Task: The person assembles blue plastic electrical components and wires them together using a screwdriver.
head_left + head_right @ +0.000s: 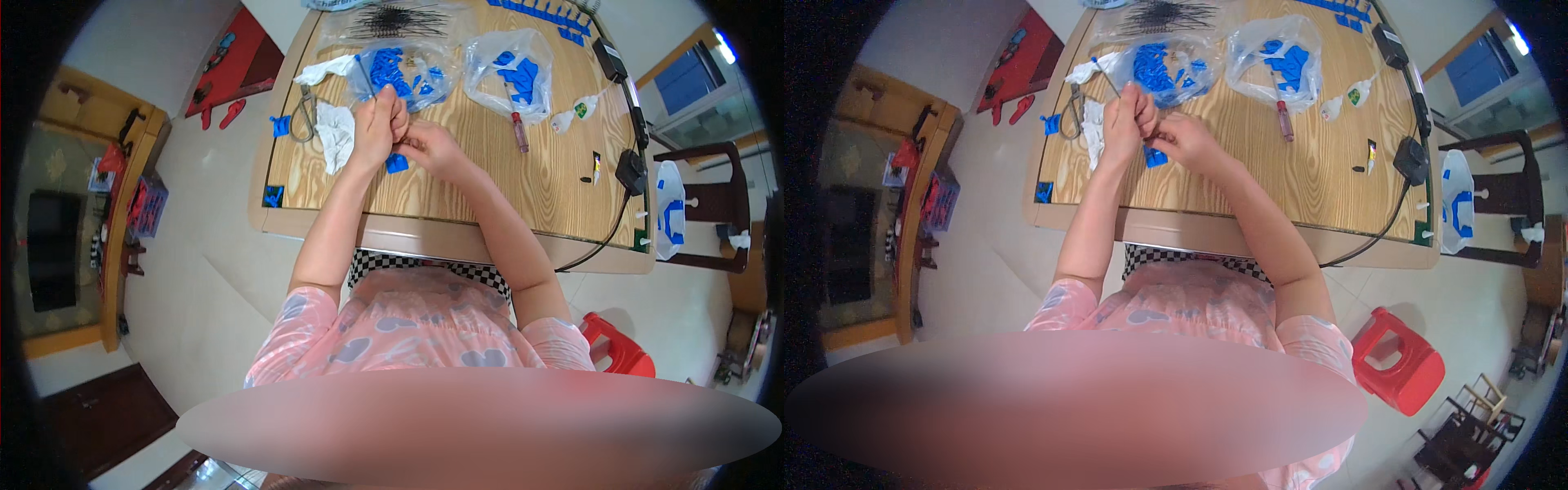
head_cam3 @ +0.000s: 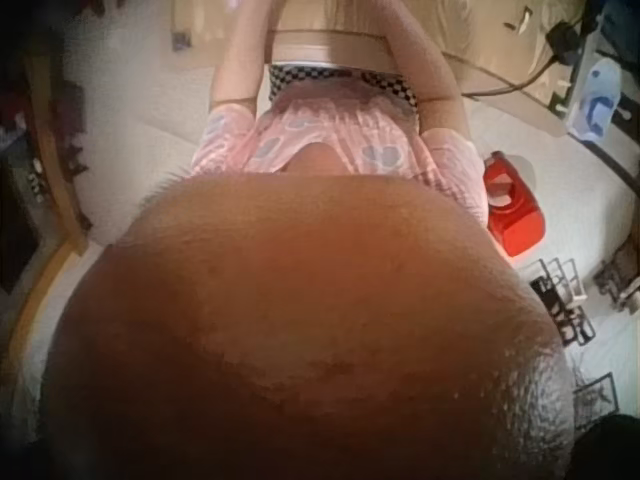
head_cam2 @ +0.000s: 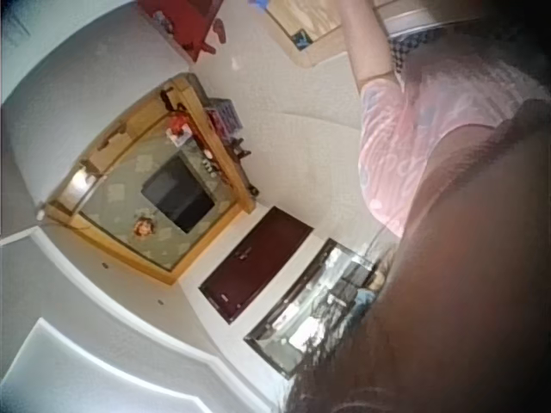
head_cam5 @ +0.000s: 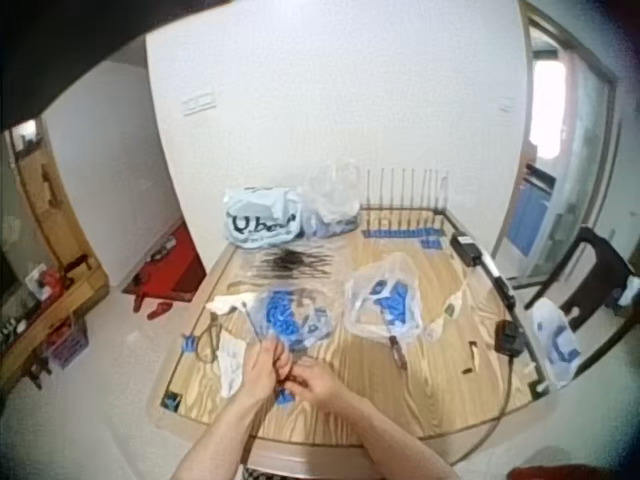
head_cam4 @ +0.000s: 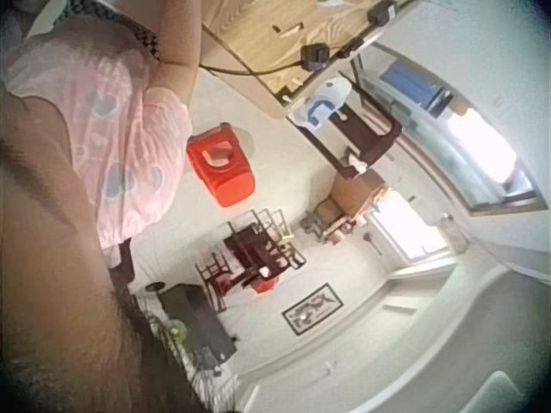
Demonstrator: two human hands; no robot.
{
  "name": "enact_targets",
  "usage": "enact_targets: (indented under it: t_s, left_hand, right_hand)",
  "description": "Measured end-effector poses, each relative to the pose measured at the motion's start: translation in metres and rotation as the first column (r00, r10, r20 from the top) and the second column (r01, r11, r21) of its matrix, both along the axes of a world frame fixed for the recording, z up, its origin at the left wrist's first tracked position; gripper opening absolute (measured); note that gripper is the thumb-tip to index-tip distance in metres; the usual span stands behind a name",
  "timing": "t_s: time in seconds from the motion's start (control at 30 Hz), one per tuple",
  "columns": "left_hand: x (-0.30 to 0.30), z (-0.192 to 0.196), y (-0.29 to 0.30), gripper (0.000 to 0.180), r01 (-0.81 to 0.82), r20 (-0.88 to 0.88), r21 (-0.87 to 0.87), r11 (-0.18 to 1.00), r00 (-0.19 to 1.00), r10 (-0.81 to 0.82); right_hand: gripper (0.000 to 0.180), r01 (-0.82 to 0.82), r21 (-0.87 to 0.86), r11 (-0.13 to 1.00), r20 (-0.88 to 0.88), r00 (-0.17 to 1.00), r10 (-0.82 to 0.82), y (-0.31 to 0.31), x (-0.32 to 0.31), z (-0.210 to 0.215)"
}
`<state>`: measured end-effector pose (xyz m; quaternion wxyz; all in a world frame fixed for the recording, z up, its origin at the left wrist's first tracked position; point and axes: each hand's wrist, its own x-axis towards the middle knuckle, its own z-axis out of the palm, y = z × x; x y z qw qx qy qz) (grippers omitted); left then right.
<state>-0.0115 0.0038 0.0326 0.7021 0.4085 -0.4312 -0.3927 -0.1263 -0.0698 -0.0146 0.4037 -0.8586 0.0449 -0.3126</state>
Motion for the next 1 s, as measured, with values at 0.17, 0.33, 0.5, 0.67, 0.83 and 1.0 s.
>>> enact_targets:
  t_s: [0.17, 0.33, 0.5, 0.67, 0.83, 1.0]
  left_hand:
    - [-0.002, -0.004, -0.002, 0.041, -0.005, 0.009, -0.005, 1.0, 1.0, 0.005]
    - [-0.009, 0.002, 0.001, 0.043, -0.09, -0.014, -0.026, 0.996, 0.996, 0.089]
    - [-0.009, -0.002, 0.004, 0.039, -0.096, 0.047, -0.032, 0.995, 0.994, 0.098]
    - [-0.01, -0.004, 0.003, 0.039, -0.111, 0.018, -0.04, 0.993, 0.994, 0.112]
    - [-0.01, -0.004, 0.003, 0.04, -0.146, -0.01, -0.053, 0.988, 0.989, 0.145]
    - [-0.009, -0.003, 0.004, 0.041, -0.152, 0.002, -0.044, 0.987, 0.988, 0.152]
  right_hand:
    - [0.015, 0.062, -0.028, 0.998, 0.073, 0.996, -0.06, 0.0, 0.004, -0.009]
    - [0.014, 0.073, -0.05, 0.996, 0.015, 0.997, -0.073, 0.001, 0.002, -0.008]
    - [0.014, 0.074, 0.001, 0.997, -0.062, 0.995, -0.074, 0.004, 0.002, -0.01]
    - [0.017, 0.179, -0.045, 0.983, -0.097, 0.978, -0.183, 0.013, 0.001, -0.003]
    - [0.019, 0.249, -0.064, 0.966, -0.097, 0.962, -0.255, 0.023, 0.003, 0.0]
    - [0.019, 0.3, -0.065, 0.952, -0.071, 0.95, -0.305, 0.028, 0.004, 0.0]
